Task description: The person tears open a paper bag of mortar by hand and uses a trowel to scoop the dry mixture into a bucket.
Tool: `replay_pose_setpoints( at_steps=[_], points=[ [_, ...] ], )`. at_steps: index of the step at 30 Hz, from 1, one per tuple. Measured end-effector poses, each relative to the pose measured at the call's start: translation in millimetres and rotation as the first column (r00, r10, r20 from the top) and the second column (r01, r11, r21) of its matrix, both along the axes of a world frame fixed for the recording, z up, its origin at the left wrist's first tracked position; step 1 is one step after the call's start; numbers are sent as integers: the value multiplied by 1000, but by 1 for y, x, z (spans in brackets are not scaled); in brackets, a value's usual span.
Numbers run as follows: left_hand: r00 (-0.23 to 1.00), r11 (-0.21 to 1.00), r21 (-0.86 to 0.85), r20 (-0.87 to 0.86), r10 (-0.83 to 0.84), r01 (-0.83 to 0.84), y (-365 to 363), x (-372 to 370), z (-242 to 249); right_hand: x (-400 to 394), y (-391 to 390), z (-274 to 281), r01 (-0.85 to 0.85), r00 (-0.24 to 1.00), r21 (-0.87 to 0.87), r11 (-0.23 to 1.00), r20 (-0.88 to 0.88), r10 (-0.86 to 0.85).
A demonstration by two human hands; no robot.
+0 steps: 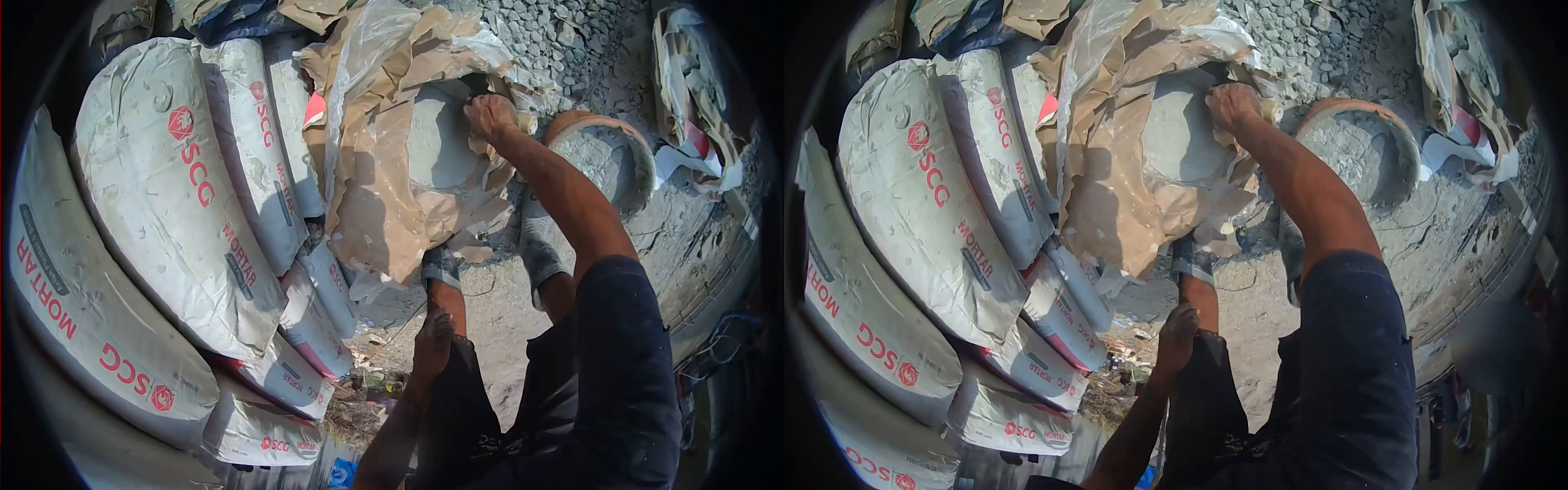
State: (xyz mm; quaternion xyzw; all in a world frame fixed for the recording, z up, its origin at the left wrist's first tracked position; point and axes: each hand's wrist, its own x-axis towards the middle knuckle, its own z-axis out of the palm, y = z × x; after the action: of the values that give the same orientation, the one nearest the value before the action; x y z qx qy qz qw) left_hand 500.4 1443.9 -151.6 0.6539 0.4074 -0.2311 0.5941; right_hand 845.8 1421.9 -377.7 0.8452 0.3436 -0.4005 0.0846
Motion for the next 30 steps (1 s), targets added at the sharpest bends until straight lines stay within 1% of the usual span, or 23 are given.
replay_pose_setpoints(
  at_steps=[1,2,3,4,5,6,8,9,10,11,12,13,15,16,17,19,20,22,24,25,26,28,30],
  points=[
    [956,962,-60,-142,257,-268,3,-9,13,6,-3,33,-127,975,-64,990,-190,113],
    [995,997,51,-77,59,-55,14,-14,13,-10,-60,12,-650,759,190,735,141,635],
    [962,981,62,-190,194,-186,17,-9,14,-27,-56,0,-581,771,140,801,410,488],
    [979,986,83,-134,155,-145,16,-18,1,-19,-63,-6,-505,860,138,852,173,481],
    [990,990,106,-95,107,-97,16,-33,-3,-15,-55,22,-416,900,115,902,-88,427],
    [989,989,100,-92,118,-108,11,-42,-9,-21,-60,20,-427,896,108,898,-87,436],
    [997,996,71,-53,51,-47,-1,-48,-17,-32,-70,13,-682,730,139,718,190,656],
    [998,996,79,-42,55,-51,-3,-37,-15,-27,-54,27,-686,726,138,714,203,657],
    [970,975,-44,-123,211,-217,-5,-22,-7,-24,-30,52,-489,867,54,871,-81,492],
    [913,913,-153,-223,342,-379,-6,-10,0,-25,-19,70,-282,912,-95,955,-335,236],
    [938,937,-148,-194,287,-317,-6,-2,4,-39,-34,63,-328,911,78,941,-239,337],
    [940,939,-145,-191,282,-311,-10,0,3,-44,-43,61,-323,913,81,943,-235,333],
    [968,967,-72,-67,241,-245,-15,3,3,-49,-54,64,-268,947,301,915,-92,308],
    [972,970,-62,-53,231,-234,-16,8,3,-48,-53,66,-302,942,331,894,-41,334],
    [984,984,-40,-33,173,-174,-16,9,7,-48,-55,67,-288,947,338,896,-38,319],
    [995,995,-17,-14,100,-100,-18,9,15,-46,-57,68,-71,963,206,976,-242,121],
    [996,996,-1,-12,88,-88,-19,8,19,-43,-56,74,-53,965,208,977,-239,104],
    [998,998,14,1,68,-68,-24,2,22,-34,-57,86,-124,897,142,982,-407,172],
    [973,963,190,91,-211,191,-22,-9,20,-32,-64,98,-112,903,196,974,-389,182],
    [970,960,194,97,-224,202,-22,-11,20,-33,-69,102,-114,903,254,960,-376,207],
    [964,949,225,100,-248,221,-23,-14,20,-37,-74,100,-14,912,223,975,-397,104],
    [951,932,258,106,-289,255,-23,-6,27,-46,-91,94,61,910,263,963,-411,55],
    [994,987,120,26,-110,106,-25,5,35,-50,-107,106,171,928,339,925,-371,-36]
  ],
)
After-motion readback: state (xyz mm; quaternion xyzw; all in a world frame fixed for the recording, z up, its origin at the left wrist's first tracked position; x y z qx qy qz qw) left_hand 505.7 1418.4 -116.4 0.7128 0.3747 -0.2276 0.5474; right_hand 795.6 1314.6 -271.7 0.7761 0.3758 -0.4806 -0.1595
